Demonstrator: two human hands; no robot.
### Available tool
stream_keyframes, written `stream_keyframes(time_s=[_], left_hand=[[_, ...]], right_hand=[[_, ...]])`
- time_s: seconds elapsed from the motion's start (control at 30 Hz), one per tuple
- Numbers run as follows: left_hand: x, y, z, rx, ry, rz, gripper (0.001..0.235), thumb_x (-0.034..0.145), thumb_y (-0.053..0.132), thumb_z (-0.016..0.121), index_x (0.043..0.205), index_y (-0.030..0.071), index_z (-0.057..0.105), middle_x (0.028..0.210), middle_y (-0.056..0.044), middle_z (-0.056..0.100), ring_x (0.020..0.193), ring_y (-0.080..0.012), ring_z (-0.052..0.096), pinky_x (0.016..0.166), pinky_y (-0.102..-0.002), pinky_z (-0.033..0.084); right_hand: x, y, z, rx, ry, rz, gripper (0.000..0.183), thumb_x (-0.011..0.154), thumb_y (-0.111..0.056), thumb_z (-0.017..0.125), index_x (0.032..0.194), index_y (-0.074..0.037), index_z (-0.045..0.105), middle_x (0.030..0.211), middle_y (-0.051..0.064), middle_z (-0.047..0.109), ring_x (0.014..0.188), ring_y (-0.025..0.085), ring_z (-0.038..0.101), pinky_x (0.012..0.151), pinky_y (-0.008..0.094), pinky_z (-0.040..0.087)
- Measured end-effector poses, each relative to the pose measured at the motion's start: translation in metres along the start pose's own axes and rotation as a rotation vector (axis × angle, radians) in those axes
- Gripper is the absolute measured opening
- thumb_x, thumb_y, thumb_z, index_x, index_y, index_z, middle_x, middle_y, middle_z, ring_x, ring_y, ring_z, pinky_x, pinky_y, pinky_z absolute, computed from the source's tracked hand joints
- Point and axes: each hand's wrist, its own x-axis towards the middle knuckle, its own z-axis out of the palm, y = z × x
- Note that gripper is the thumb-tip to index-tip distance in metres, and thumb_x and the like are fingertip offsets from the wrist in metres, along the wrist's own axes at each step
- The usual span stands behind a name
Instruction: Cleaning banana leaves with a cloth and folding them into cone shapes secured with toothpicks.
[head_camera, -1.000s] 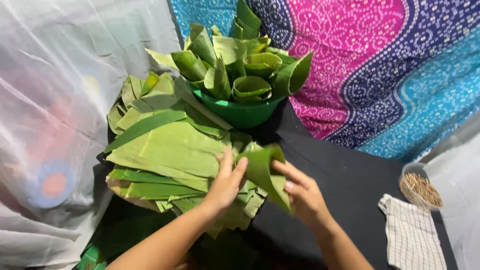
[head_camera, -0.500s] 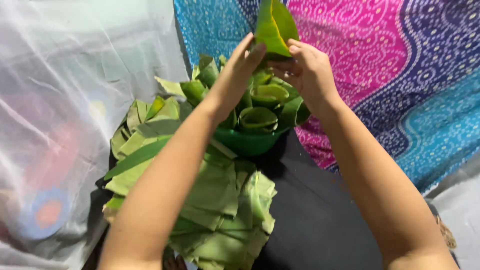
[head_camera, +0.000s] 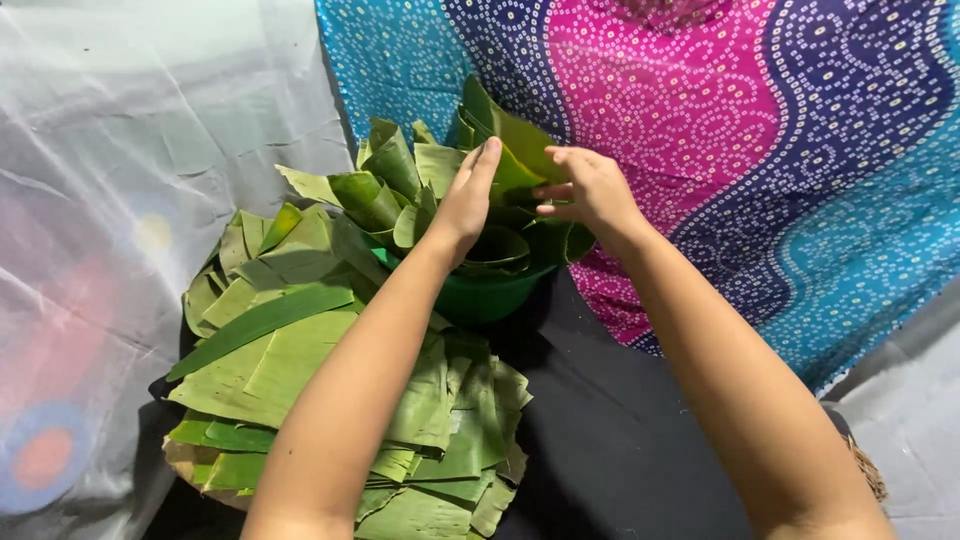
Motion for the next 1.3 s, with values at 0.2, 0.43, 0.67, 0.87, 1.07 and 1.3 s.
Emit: stream_keyframes(time_s=[0.2,0.43,0.67,0.87,1.07,1.3], left_hand=[[-0.016,-0.015,-0.01,0.057,-0.008,0.06,0.081,0.102,0.066,0.04,0.154,0.005,0.045,0.16,-0.02,0.043,0.152,-0.0329,0.033,0.129,-0.048,0.019],[-0.126,-0.063,-0.046,0.479,-0.05,0.182,0.063,0.098,0.041,0.064,0.149,0.007,0.049,0.15,-0.023,0.049,0.144,-0.044,0.04,0.12,-0.056,0.034],[-0.252,-0.083,-0.057,1.087,-0.56,-0.217,0.072,0.085,0.055,0.074,0.146,0.024,0.052,0.163,-0.012,0.031,0.155,-0.044,0.017,0.122,-0.065,0.019],[-0.283,-0.096,-0.061,1.336,-0.772,-0.272,0.135,0.065,0.055,0.098,0.166,0.025,0.015,0.169,-0.025,-0.001,0.154,-0.0526,0.0,0.121,-0.069,0.006],[-0.289,-0.124,-0.073,1.323,-0.692,0.019,0.131,0.057,0.072,0.091,0.163,0.03,0.026,0.167,-0.024,0.01,0.152,-0.0522,0.01,0.118,-0.072,0.011],[-0.28,-0.13,-0.061,1.186,-0.399,0.211,0.049,0.086,0.054,0.07,0.123,0.022,0.067,0.158,-0.013,0.041,0.149,-0.041,0.033,0.116,-0.074,0.021]], right_hand=[[-0.012,0.007,-0.012,0.0,0.027,0.009,0.056,0.098,-0.03,0.061,0.137,0.009,0.053,0.147,0.033,0.047,0.114,0.047,0.068,0.09,0.058,0.06],[-0.112,0.035,-0.013,0.069,0.038,-0.045,0.041,0.101,-0.024,0.055,0.127,0.008,0.063,0.145,0.028,0.051,0.114,0.045,0.067,0.095,0.057,0.058],[-0.258,0.16,0.016,0.058,-0.022,0.266,0.027,0.094,-0.008,0.063,0.116,0.005,0.072,0.098,0.017,0.072,0.085,0.024,0.072,0.08,0.041,0.064],[-0.298,0.164,0.053,-0.385,-0.102,0.523,0.052,0.086,-0.021,0.077,0.135,-0.012,0.061,0.12,0.018,0.064,0.1,0.032,0.073,0.083,0.043,0.064],[-0.314,0.189,0.069,-0.33,0.02,0.475,0.05,0.084,-0.013,0.072,0.133,-0.009,0.063,0.119,0.016,0.056,0.103,0.029,0.061,0.089,0.039,0.057],[-0.299,0.204,0.076,-0.749,0.261,-0.09,0.011,0.09,-0.023,0.076,0.082,-0.015,0.076,0.086,0.005,0.056,0.086,0.027,0.062,0.083,0.037,0.049]])
